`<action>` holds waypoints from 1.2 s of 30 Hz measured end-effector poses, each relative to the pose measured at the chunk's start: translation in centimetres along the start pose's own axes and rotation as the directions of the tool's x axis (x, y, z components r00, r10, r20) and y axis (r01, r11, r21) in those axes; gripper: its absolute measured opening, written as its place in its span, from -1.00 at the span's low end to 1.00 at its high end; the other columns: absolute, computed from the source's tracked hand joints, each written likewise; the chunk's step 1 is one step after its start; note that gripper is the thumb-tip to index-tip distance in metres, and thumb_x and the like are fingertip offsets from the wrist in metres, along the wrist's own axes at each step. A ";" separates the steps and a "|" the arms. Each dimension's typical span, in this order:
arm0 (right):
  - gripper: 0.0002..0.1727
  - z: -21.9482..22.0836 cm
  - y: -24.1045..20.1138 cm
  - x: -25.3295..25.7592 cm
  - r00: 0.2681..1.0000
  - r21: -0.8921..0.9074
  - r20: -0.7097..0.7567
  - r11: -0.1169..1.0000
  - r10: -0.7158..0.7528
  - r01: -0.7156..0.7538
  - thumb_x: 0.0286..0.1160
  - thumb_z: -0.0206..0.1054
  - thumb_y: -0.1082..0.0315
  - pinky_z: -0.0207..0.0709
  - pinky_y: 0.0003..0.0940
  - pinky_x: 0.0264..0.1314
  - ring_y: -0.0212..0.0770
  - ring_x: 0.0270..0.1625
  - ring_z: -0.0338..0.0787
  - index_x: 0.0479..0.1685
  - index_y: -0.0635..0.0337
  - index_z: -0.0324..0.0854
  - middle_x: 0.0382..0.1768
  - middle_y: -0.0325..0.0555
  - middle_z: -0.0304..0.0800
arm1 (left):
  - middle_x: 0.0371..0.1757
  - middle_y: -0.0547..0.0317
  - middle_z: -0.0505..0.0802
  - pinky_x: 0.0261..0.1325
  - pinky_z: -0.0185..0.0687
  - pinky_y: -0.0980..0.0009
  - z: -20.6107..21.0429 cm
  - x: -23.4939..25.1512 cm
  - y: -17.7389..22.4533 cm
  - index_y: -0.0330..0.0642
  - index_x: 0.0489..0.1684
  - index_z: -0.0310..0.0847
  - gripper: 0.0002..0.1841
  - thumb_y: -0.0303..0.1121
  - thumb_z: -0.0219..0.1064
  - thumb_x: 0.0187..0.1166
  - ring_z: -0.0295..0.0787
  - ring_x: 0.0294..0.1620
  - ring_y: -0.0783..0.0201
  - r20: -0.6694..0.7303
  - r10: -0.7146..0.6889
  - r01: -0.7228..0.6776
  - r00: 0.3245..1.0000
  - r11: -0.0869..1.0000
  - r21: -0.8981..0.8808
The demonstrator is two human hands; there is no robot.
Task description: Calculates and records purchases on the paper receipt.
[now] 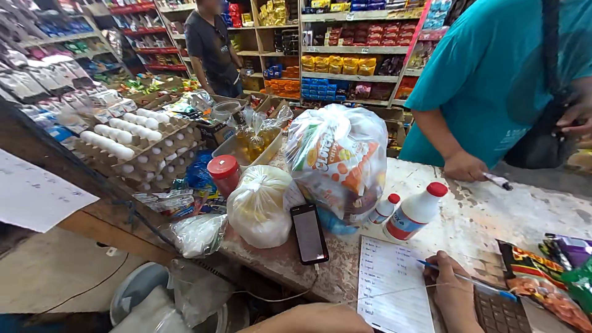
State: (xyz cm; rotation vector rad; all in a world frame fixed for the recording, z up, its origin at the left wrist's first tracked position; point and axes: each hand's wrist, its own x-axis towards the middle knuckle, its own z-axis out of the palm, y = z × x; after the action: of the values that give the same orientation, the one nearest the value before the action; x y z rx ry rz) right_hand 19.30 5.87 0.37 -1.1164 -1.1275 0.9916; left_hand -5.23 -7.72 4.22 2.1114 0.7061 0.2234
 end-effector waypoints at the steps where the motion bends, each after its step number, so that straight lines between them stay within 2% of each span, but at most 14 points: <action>1: -0.57 0.0 0.1 0.0 1.000 0.002 0.000 1.000 0.001 -0.001 0.85 -0.04 0.31 0.49 -0.71 -0.59 -0.61 -0.69 0.55 -0.50 0.04 0.59 -0.66 -0.54 0.65 | -0.31 -0.20 0.81 -0.06 0.66 -0.12 -0.8 -1.1 0.0 -0.45 -0.27 0.71 -0.86 -0.48 0.44 0.48 0.80 -0.21 -0.11 -0.051 0.011 -0.010 0.999 1.000 0.012; 3: -0.56 0.1 0.0 0.0 1.000 0.007 0.007 1.000 0.004 -0.004 0.85 -0.04 0.32 0.49 -0.70 -0.59 -0.61 -0.70 0.55 -0.49 0.04 0.59 -0.67 -0.54 0.64 | -0.34 -0.15 0.80 -0.11 0.67 -0.06 -2.3 -3.0 0.2 -0.42 -0.38 0.70 -0.94 -0.57 0.42 0.43 0.79 -0.26 -0.06 -0.160 0.002 0.010 0.987 0.998 0.070; 5: -0.56 0.1 -0.1 0.0 1.000 0.007 0.002 1.000 -0.001 0.001 0.85 -0.04 0.32 0.51 -0.71 -0.60 -0.61 -0.70 0.56 -0.50 0.03 0.59 -0.67 -0.54 0.65 | -0.40 -0.08 0.79 -0.04 0.67 0.00 -2.6 -4.1 -0.4 -0.37 -0.47 0.69 -0.95 -0.63 0.40 0.35 0.78 -0.29 0.00 -0.333 0.040 0.021 0.942 0.984 0.177; 6: -0.56 0.1 -0.1 0.0 1.000 0.003 -0.004 1.000 -0.005 0.005 0.85 -0.04 0.33 0.51 -0.71 -0.58 -0.61 -0.69 0.57 -0.51 0.02 0.59 -0.66 -0.55 0.66 | -0.41 -0.02 0.80 0.15 0.63 0.02 -2.4 -4.3 -1.0 -0.31 -0.49 0.68 -0.94 -0.63 0.40 0.33 0.79 -0.27 0.05 -0.420 0.080 0.030 0.904 0.968 0.250; 7: -0.56 0.1 0.0 0.0 1.000 -0.002 -0.011 1.000 -0.007 0.007 0.85 -0.03 0.33 0.51 -0.72 -0.57 -0.62 -0.68 0.57 -0.51 0.02 0.59 -0.65 -0.55 0.66 | -0.41 0.04 0.81 0.43 0.53 0.00 -2.0 -4.4 -1.7 -0.26 -0.49 0.66 -0.91 -0.61 0.39 0.34 0.81 -0.26 0.11 -0.481 0.123 0.040 0.868 0.949 0.313; 8: -0.57 0.1 0.1 0.0 1.000 -0.002 -0.016 1.000 -0.012 0.012 0.84 -0.03 0.33 0.50 -0.72 -0.57 -0.62 -0.67 0.57 -0.51 0.02 0.59 -0.64 -0.55 0.67 | -0.44 0.08 0.80 0.60 0.40 -0.08 -1.7 -4.2 -2.3 -0.23 -0.50 0.65 -0.90 -0.61 0.38 0.33 0.81 -0.28 0.14 -0.524 0.168 0.036 0.835 0.934 0.357; 9: -0.57 0.1 0.1 0.0 1.000 0.000 -0.016 1.000 -0.016 0.016 0.84 -0.02 0.34 0.50 -0.72 -0.57 -0.61 -0.68 0.57 -0.51 0.02 0.59 -0.65 -0.54 0.67 | -0.47 0.09 0.78 0.67 0.28 -0.15 -1.4 -4.0 -2.7 -0.22 -0.52 0.63 -0.89 -0.62 0.37 0.32 0.80 -0.31 0.15 -0.554 0.205 0.023 0.807 0.926 0.377; 12: -0.56 0.0 0.1 0.0 1.000 0.015 -0.003 1.000 -0.019 0.019 0.85 -0.03 0.34 0.49 -0.70 -0.61 -0.60 -0.71 0.54 -0.52 0.02 0.59 -0.69 -0.53 0.63 | -0.53 0.14 0.74 0.67 0.24 -0.20 -0.9 -3.3 -2.8 -0.18 -0.55 0.60 -0.88 -0.59 0.36 0.32 0.76 -0.36 0.18 -0.590 0.255 0.009 0.766 0.913 0.407; 16: -0.56 -0.1 0.3 0.1 1.000 0.019 0.000 1.000 -0.019 0.019 0.84 -0.03 0.34 0.50 -0.70 -0.59 -0.60 -0.70 0.56 -0.52 0.02 0.59 -0.68 -0.53 0.65 | -0.51 0.13 0.75 0.68 0.22 -0.23 -1.1 -2.9 -2.6 -0.19 -0.54 0.61 -0.88 -0.59 0.36 0.34 0.77 -0.32 0.17 -0.584 0.239 0.004 0.776 0.924 0.383; 21: -0.56 -0.3 0.5 0.3 1.000 -0.003 0.007 1.000 -0.020 0.020 0.85 -0.02 0.31 0.50 -0.71 -0.58 -0.60 -0.69 0.56 -0.52 0.01 0.59 -0.67 -0.53 0.65 | -0.45 0.13 0.77 0.68 0.21 -0.20 -0.5 -2.5 -3.2 -0.17 -0.51 0.62 -0.90 -0.56 0.37 0.36 0.79 -0.26 0.17 -0.619 0.200 0.068 0.759 0.922 0.381; 26: -0.56 -0.2 0.3 0.2 1.000 0.004 0.004 1.000 0.001 -0.001 0.85 -0.02 0.32 0.50 -0.71 -0.58 -0.61 -0.68 0.56 -0.51 0.01 0.59 -0.64 -0.53 0.66 | -0.42 0.11 0.79 0.61 0.41 -0.04 2.1 -1.1 -5.8 -0.16 -0.48 0.64 -0.91 -0.54 0.43 0.30 0.80 -0.26 0.18 -0.678 0.297 0.065 0.673 0.889 0.454; 30: -0.58 -0.4 0.2 0.1 0.999 -0.020 0.032 1.000 0.000 0.001 0.86 -0.03 0.28 0.48 -0.71 -0.55 -0.62 -0.65 0.56 -0.47 0.00 0.59 -0.60 -0.55 0.67 | -0.42 0.19 0.79 0.67 0.37 0.02 3.4 -0.3 -6.9 -0.07 -0.44 0.66 -0.94 -0.43 0.41 0.37 0.80 -0.25 0.22 -0.707 0.394 0.121 0.587 0.821 0.558; 33: -0.56 -0.5 0.2 0.3 0.999 -0.016 0.036 1.000 0.004 -0.003 0.86 -0.04 0.29 0.47 -0.72 -0.57 -0.61 -0.67 0.55 -0.49 0.00 0.59 -0.63 -0.54 0.66 | -0.48 0.20 0.71 0.69 0.33 0.00 3.5 -0.3 -7.1 -0.06 -0.49 0.58 -0.88 -0.39 0.37 0.45 0.74 -0.30 0.23 -0.714 0.424 0.121 0.557 0.809 0.575; 36: -0.57 -0.7 0.3 0.3 0.999 -0.018 0.035 1.000 0.015 -0.015 0.87 -0.03 0.28 0.47 -0.72 -0.57 -0.61 -0.66 0.55 -0.48 0.01 0.60 -0.63 -0.53 0.66 | -0.49 0.20 0.67 0.70 0.30 -0.03 3.8 -0.2 -7.3 -0.06 -0.50 0.55 -0.87 -0.40 0.36 0.44 0.70 -0.33 0.23 -0.716 0.437 0.129 0.545 0.800 0.587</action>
State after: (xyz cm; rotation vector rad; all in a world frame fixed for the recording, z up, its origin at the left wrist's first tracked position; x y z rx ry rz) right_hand 20.00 6.15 0.12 -1.1268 -1.1600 1.0185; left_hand -6.82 -7.09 -3.78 2.6299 1.2439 1.3721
